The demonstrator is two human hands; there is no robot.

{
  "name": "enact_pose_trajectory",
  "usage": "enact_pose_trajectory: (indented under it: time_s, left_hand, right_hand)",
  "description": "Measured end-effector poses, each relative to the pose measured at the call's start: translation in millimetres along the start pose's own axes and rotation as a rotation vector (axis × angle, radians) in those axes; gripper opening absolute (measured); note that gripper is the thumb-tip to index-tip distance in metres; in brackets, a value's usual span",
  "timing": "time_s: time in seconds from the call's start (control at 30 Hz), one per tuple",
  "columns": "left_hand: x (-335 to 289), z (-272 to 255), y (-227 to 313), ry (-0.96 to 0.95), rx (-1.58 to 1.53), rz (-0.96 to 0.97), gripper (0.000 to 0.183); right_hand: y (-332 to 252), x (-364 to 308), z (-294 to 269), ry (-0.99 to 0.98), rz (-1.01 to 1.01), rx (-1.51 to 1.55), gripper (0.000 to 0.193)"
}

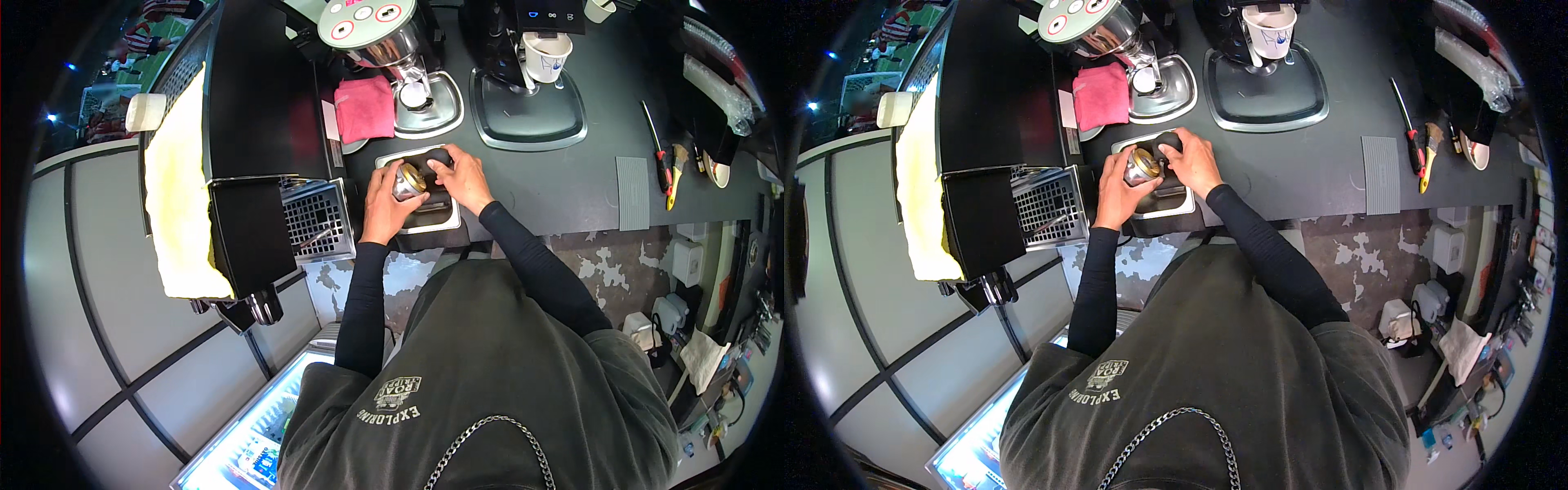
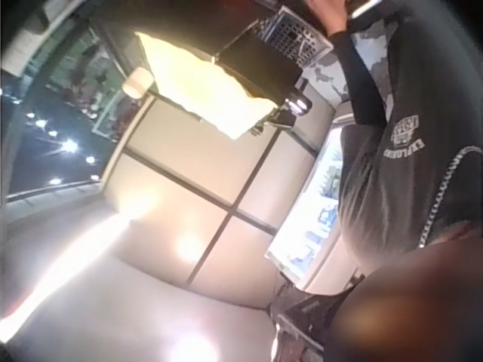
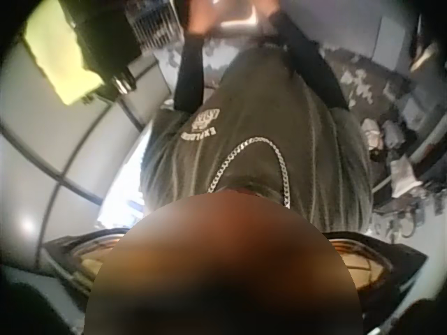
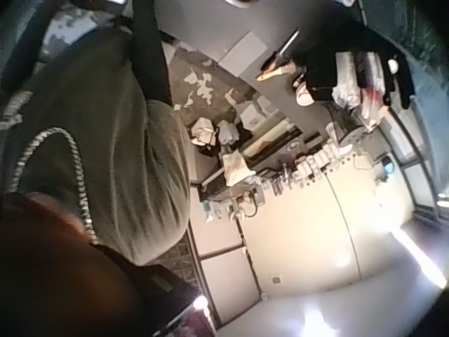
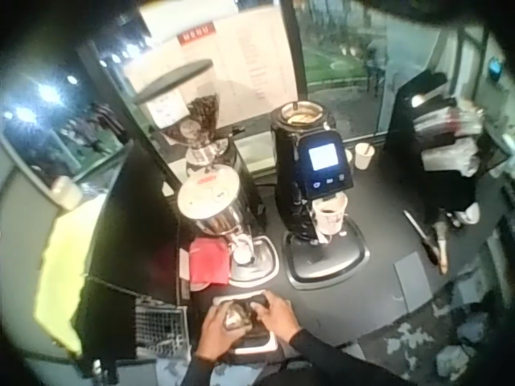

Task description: Repairing a mechanical part of a coffee machine using a screwdriver and a cleaning brush.

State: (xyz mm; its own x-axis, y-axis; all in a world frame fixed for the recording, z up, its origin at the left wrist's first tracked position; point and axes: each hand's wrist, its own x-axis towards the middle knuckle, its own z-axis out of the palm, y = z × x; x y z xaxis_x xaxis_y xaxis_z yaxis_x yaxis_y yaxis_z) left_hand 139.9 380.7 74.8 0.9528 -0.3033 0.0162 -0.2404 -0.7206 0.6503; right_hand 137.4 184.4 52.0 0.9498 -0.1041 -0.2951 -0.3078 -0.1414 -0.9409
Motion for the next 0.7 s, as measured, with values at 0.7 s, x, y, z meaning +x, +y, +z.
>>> enact_pose_trajectory:
  time_s: [0.7]
  left_hand:
    - [-1.4, -0.6, -0.1, 0.013, -0.032, -0.02, 0.078]
  right_hand:
    - [3.4, -1.9, 5.5, 0.067, 0.002, 0.003, 0.034]
